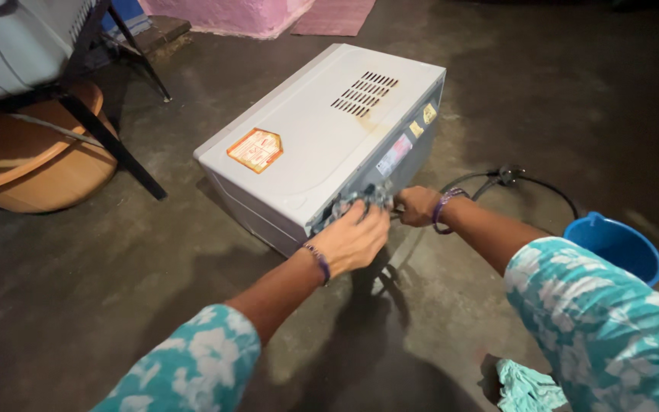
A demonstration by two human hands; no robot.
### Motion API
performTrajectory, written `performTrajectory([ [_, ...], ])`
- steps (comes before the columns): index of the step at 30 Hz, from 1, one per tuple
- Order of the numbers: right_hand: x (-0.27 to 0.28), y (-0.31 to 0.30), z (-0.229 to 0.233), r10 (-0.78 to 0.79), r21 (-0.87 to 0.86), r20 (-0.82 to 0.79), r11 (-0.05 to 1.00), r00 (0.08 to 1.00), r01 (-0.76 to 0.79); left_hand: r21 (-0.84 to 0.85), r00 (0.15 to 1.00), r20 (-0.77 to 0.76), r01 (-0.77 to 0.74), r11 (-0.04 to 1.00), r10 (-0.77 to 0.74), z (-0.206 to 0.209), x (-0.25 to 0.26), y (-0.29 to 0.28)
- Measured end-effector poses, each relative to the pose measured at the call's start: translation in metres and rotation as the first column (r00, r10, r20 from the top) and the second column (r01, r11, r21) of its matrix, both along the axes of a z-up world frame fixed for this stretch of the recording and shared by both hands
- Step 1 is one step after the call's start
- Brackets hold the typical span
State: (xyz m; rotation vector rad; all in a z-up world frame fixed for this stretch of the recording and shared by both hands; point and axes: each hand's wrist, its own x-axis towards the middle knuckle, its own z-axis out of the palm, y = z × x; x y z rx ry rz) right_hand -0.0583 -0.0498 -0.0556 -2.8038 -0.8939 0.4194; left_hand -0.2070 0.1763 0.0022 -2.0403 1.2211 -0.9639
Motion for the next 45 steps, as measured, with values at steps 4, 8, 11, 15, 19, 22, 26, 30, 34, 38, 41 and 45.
performTrajectory([
  [4,-0.006,0.007,0.007,0.122,0.137,-0.008,0.983,0.992,-0.120,0.232,0.978,-0.059,-0.181,0.956,0.200,-0.024,-0.011,0.009],
  [8,0.000,0.003,0.014,0.117,0.152,0.006,0.981,0.993,-0.117,0.283,0.907,-0.094,-0.371,0.885,0.410,-0.032,0.004,-0.020],
  [11,0.004,-0.006,0.021,0.161,0.182,0.042,0.969,0.986,-0.166,0.373,0.871,-0.007,-0.453,0.809,0.491,-0.040,0.015,-0.031],
  [15,0.003,-0.017,0.021,0.133,0.198,0.011,0.971,0.991,-0.133,0.239,0.891,-0.117,-0.404,0.883,0.439,-0.081,0.031,-0.026],
  [19,0.000,-0.015,0.013,0.083,0.215,0.002,0.973,0.997,-0.081,0.471,0.860,-0.202,-0.335,0.816,0.469,-0.113,0.033,-0.026],
  [22,-0.003,-0.015,0.012,0.146,0.341,0.044,0.928,0.988,-0.152,0.428,0.831,-0.275,-0.345,0.835,0.484,-0.114,0.033,-0.034],
  [26,-0.007,-0.012,0.026,0.085,0.193,-0.030,0.978,0.996,-0.078,0.400,0.824,-0.165,-0.447,0.800,0.542,-0.080,0.015,-0.037],
  [30,-0.009,-0.009,0.028,0.078,0.169,-0.031,0.983,0.997,-0.071,0.272,0.817,-0.102,-0.526,0.806,0.568,-0.043,0.004,-0.034],
  [34,-0.001,-0.009,0.018,0.133,0.123,0.001,0.984,0.991,-0.132,0.304,0.848,0.083,-0.522,0.797,0.524,-0.026,-0.004,-0.027],
  [38,-0.003,-0.007,0.014,0.072,0.244,-0.071,0.968,0.995,-0.053,0.408,0.906,0.015,-0.392,0.825,0.423,-0.046,0.008,-0.018],
  [41,-0.004,-0.008,0.011,0.047,0.226,-0.053,0.974,0.997,-0.034,0.545,0.910,-0.100,-0.288,0.787,0.403,-0.089,0.018,-0.014],
  [45,0.008,-0.025,-0.011,0.058,0.178,-0.012,0.982,0.998,-0.055,0.519,0.881,-0.182,-0.292,0.803,0.438,-0.156,0.046,-0.022],
])
